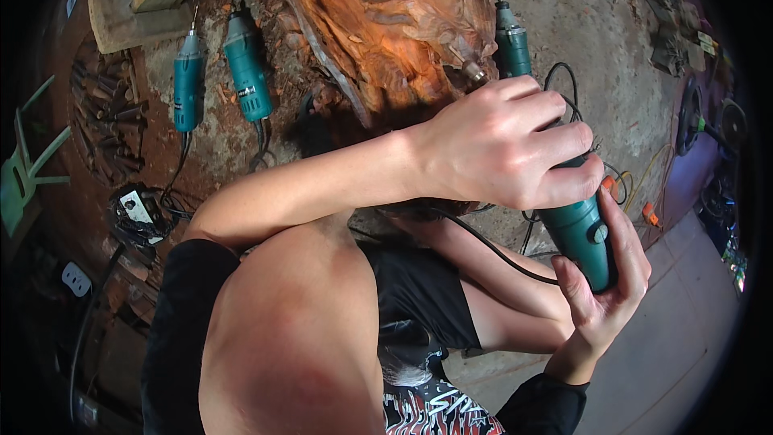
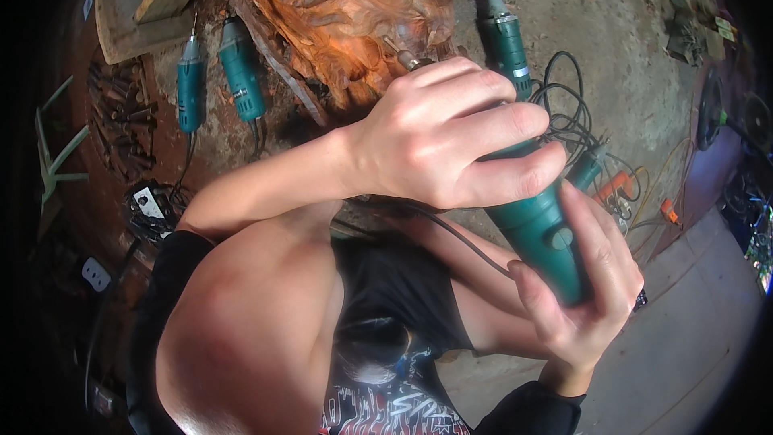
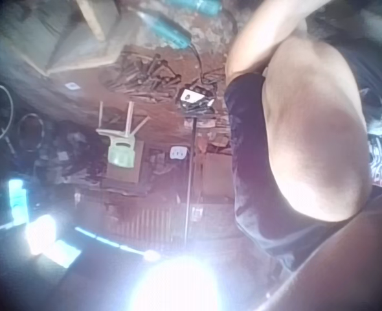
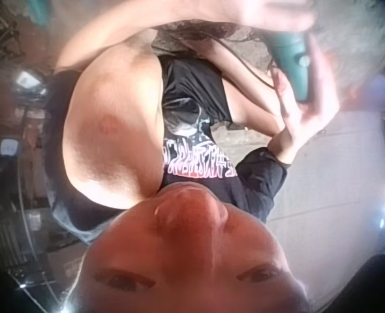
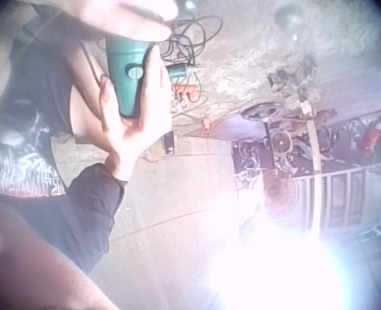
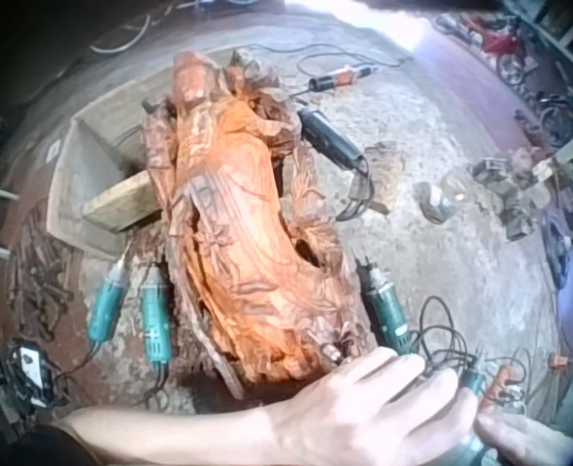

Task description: The person uses a green rotary tool to carve details into a large piece of wood. They adjust the tool and continue carving different sections of the wood sculpture.

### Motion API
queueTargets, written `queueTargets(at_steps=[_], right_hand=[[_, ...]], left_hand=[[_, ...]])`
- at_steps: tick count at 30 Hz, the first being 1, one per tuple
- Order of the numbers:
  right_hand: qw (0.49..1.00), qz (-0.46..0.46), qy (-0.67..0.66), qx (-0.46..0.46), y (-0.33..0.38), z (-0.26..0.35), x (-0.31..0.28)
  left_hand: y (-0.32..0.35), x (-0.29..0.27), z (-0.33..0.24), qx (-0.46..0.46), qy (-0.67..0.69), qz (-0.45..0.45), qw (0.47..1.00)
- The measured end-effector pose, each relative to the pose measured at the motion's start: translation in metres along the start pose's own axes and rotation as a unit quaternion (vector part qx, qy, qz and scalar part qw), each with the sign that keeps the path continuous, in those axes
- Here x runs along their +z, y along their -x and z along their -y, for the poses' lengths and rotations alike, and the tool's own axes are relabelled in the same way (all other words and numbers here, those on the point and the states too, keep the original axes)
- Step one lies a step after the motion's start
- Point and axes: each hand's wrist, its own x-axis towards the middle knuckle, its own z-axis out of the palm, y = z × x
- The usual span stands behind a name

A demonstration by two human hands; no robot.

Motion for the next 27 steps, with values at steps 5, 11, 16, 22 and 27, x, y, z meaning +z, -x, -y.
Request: queueTargets(at_steps=[5,11,16,22,27], right_hand=[[1.0,-0.028,0.004,0.01,-0.002,0.003,0.004],[1.0,0.003,-0.004,0.007,0.003,0.001,-0.003],[1.0,-0.021,0.005,0.008,0.001,0.0,0.003],[1.0,0.007,0.005,-0.002,0.002,-0.001,-0.002],[1.0,-0.015,0.008,-0.01,0.002,-0.001,0.004]], left_hand=[[-0.004,0.001,0.004,0.002,0.005,0.004,1.0],[-0.001,0.001,-0.003,-0.004,0.006,0.006,1.0],[-0.003,-0.001,0.001,0.001,0.004,0.016,1.0],[0.007,0.001,-0.008,-0.01,-0.003,0.004,1.0],[0.002,0.001,-0.003,-0.005,0.005,-0.008,1.0]])
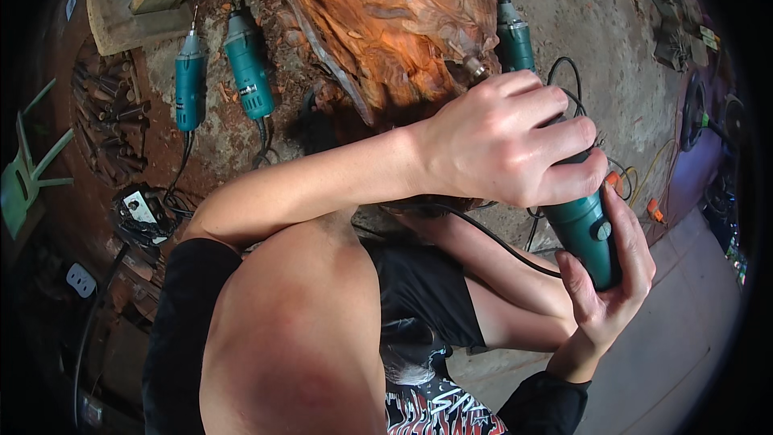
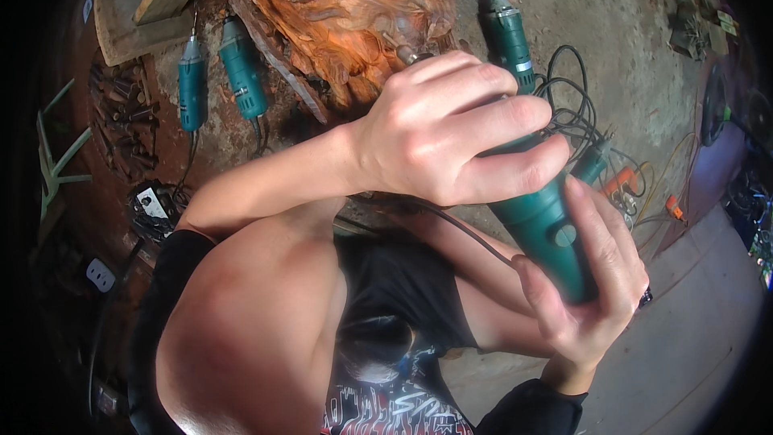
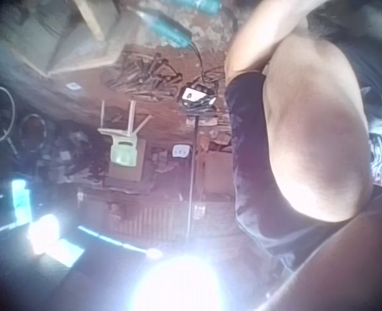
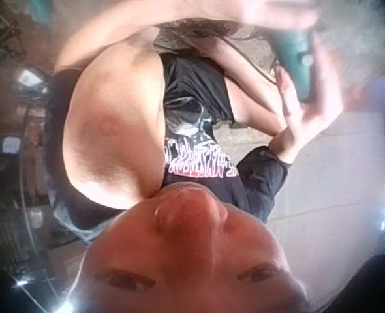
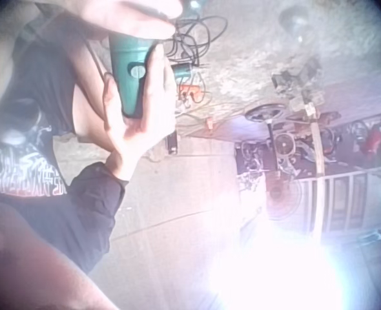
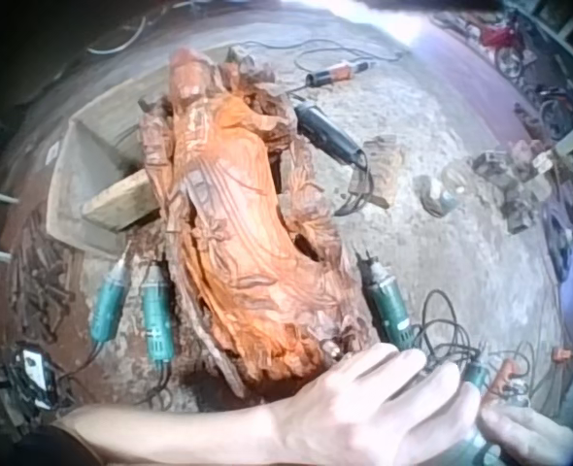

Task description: The person uses a green rotary tool to carve details into a large piece of wood. They adjust the tool and continue carving different sections of the wood sculpture.

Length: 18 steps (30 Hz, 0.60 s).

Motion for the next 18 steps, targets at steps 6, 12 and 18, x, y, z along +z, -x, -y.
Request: queueTargets(at_steps=[6,12,18], right_hand=[[1.0,0.008,-0.007,0.01,0.0016,-0.003,-0.0018],[1.0,0.015,-0.013,0.009,0.0015,-0.0038,-0.0019],[1.0,0.006,-0.003,0.011,0.0013,-0.0023,0.0004]], left_hand=[[0.0033,0.0032,-0.0018,0.006,-0.008,0.001,1.0],[0.006,0.0009,-0.0017,0.004,-0.002,0.015,1.0],[0.0038,-0.0013,-0.0006,0.006,-0.007,0.02,1.0]])
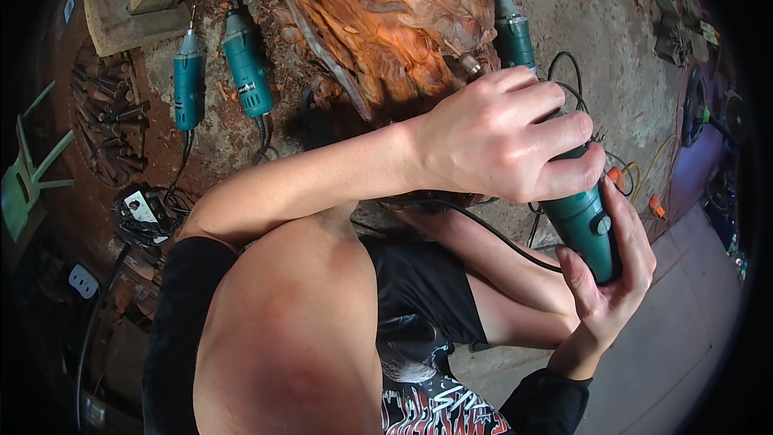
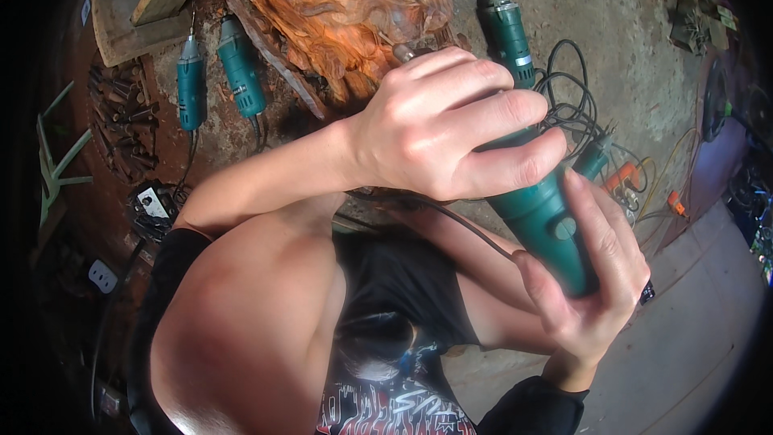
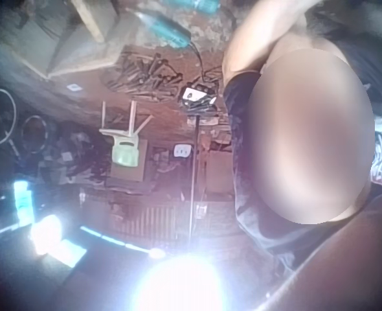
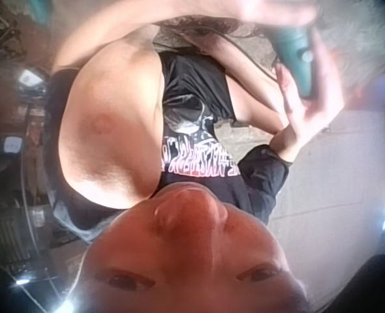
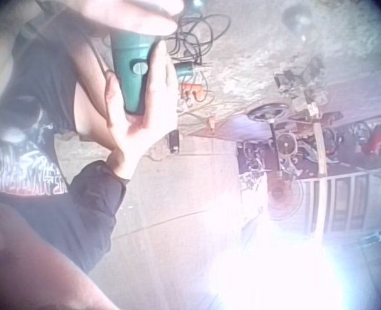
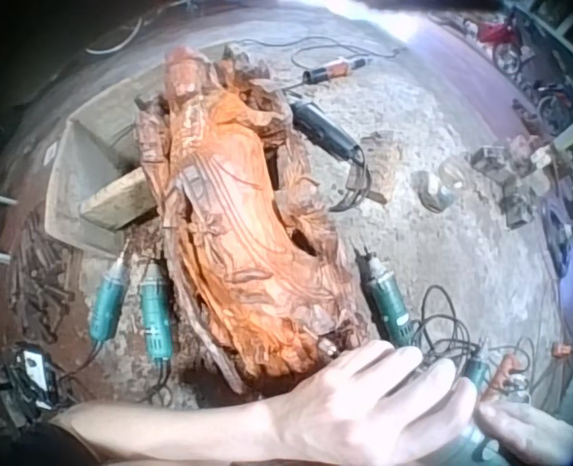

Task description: The person uses a green rotary tool to carve details into a large piece of wood. They adjust the tool and continue carving different sections of the wood sculpture.

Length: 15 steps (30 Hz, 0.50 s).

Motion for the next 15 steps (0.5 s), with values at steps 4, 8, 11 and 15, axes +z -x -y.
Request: queueTargets(at_steps=[4,8,11,15], right_hand=[[1.0,0.011,-0.01,0.017,0.0011,0.0001,-0.0046],[1.0,0.006,-0.01,0.011,0.0008,-0.0021,-0.0032],[1.0,0.001,0.003,0.007,0.0007,-0.0004,-0.0017],[1.0,0.016,-0.008,0.024,0.0019,-0.0022,-0.0097]], left_hand=[[0.0025,0.0057,-0.0025,0.002,0.009,0.002,1.0],[0.0026,0.0056,-0.0022,-0.001,0.009,-0.012,1.0],[0.001,0.0047,-0.0021,0.001,0.005,-0.008,1.0],[0.0032,0.0077,-0.0073,-0.009,0.013,0.006,1.0]])
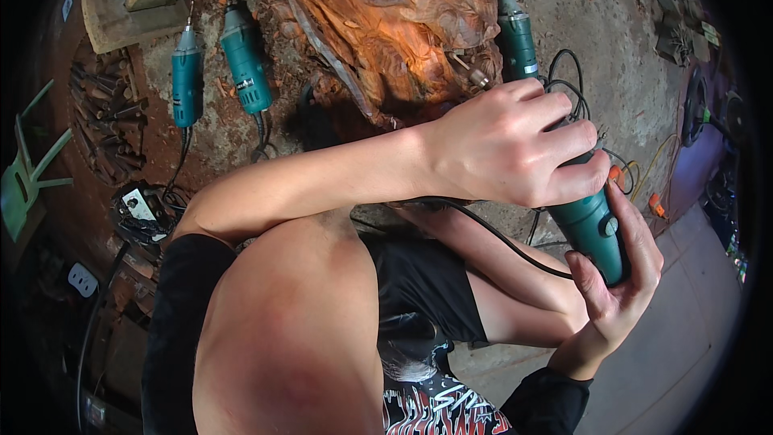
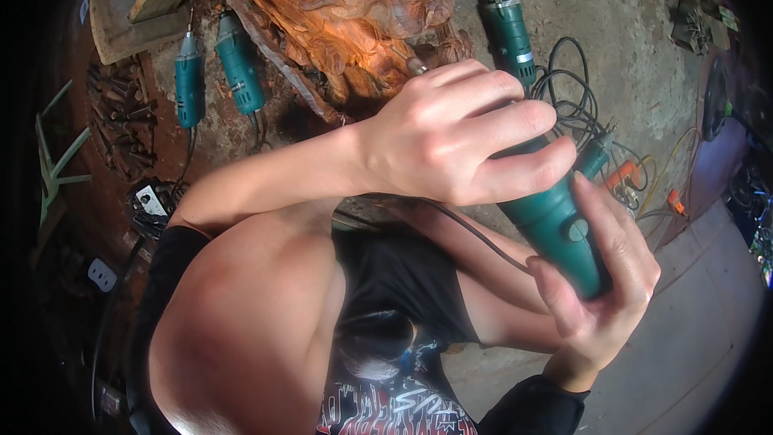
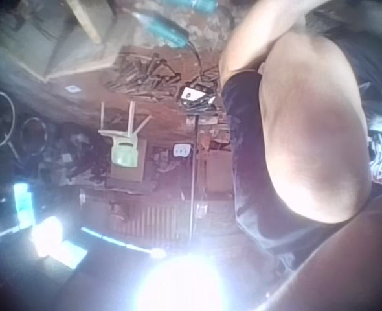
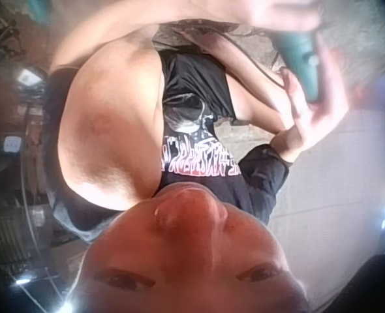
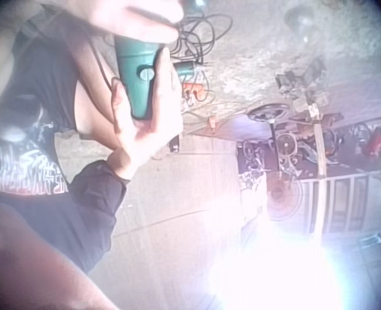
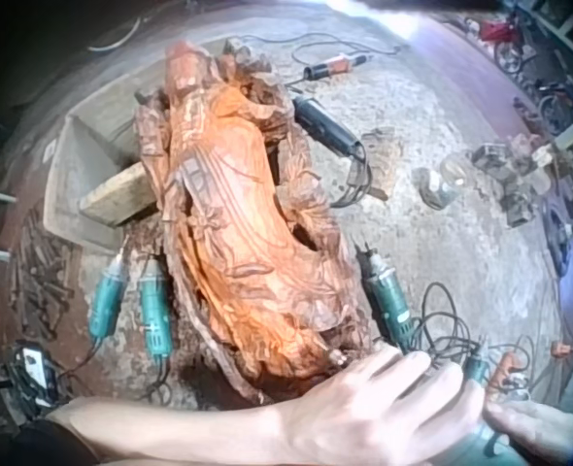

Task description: The person uses a green rotary tool to carve details into a large piece of wood. They adjust the tool and continue carving different sections of the wood sculpture.

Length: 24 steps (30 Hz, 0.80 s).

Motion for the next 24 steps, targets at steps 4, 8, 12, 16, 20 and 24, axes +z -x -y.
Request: queueTargets(at_steps=[4,8,12,16,20,24], right_hand=[[1.0,0.001,0.008,0.007,-0.002,0.003,-0.002],[1.0,-0.008,0.014,0.01,-0.004,0.008,0.0],[1.0,-0.011,0.02,-0.006,-0.004,0.007,0.002],[1.0,-0.004,0.026,-0.016,-0.005,0.008,0.002],[1.0,-0.013,0.024,0.006,-0.002,0.01,-0.001],[0.999,-0.013,0.028,-0.006,-0.003,0.008,0.001]], left_hand=[[0.0,0.003,0.001,-0.004,0.01,0.014,1.0],[0.0,0.005,0.003,0.003,-0.006,-0.003,1.0],[0.001,0.003,0.003,0.003,-0.005,-0.011,1.0],[0.001,0.001,0.002,0.002,-0.011,-0.021,1.0],[-0.002,0.003,0.002,0.005,-0.001,-0.01,1.0],[-0.001,0.002,0.002,0.007,-0.009,-0.015,1.0]])
